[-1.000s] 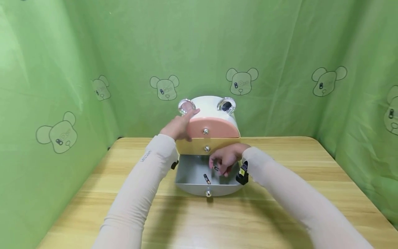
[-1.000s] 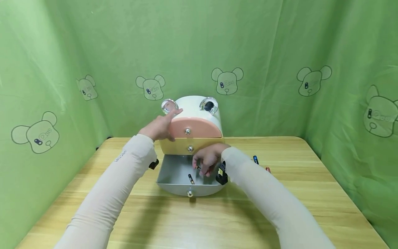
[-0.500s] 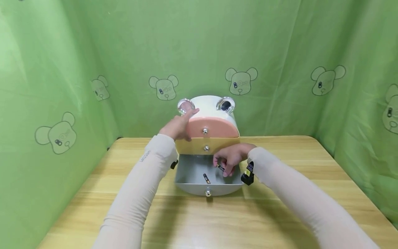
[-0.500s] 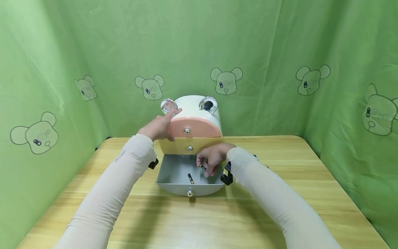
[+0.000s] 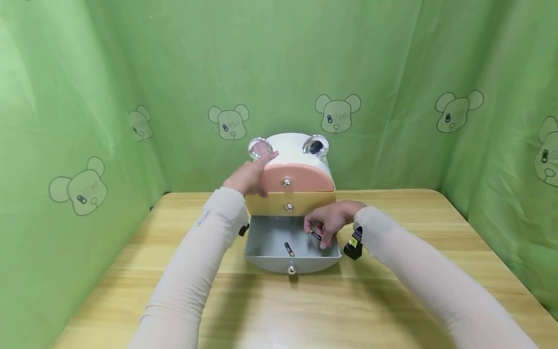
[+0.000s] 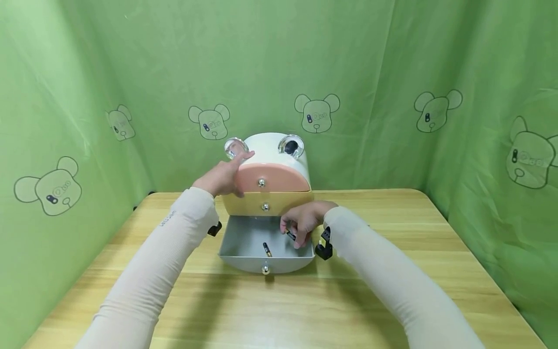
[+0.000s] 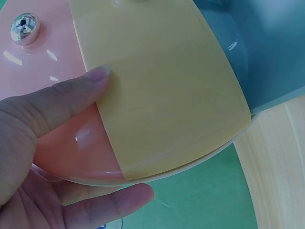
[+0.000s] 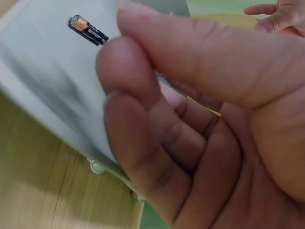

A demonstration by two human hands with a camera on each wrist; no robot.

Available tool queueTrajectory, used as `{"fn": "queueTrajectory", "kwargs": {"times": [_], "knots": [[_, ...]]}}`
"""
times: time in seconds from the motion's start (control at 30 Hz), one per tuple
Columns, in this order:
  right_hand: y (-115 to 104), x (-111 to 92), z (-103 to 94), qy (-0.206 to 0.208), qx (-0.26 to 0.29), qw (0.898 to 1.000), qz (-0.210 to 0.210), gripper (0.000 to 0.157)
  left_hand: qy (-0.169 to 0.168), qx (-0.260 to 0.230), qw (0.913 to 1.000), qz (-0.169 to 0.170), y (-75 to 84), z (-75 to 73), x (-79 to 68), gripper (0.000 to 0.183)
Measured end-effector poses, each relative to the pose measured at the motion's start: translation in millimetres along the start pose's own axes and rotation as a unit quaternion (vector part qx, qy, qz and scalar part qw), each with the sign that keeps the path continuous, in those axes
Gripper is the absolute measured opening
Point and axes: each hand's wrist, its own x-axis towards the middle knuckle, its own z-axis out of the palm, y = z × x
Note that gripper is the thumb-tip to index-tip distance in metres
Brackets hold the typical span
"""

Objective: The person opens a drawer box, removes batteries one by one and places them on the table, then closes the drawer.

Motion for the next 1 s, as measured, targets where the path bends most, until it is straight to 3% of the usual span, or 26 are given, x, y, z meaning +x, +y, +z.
{"fn": "queueTrajectory", "kwargs": {"times": [0.53,1.0], "knots": [[5.0,-14.1,-5.0,0.0,0.0,1.0,-0.013,0.047,0.004,0.02,0.9998,0.006,-2.1,0.7,2.7,0.123],[13.2,-23.0,-7.7,0.021,-0.022,0.999,-0.019,0.051,-0.002,0.007,1.0,0.005,-2.8,1.8,2.8,0.122]]}}
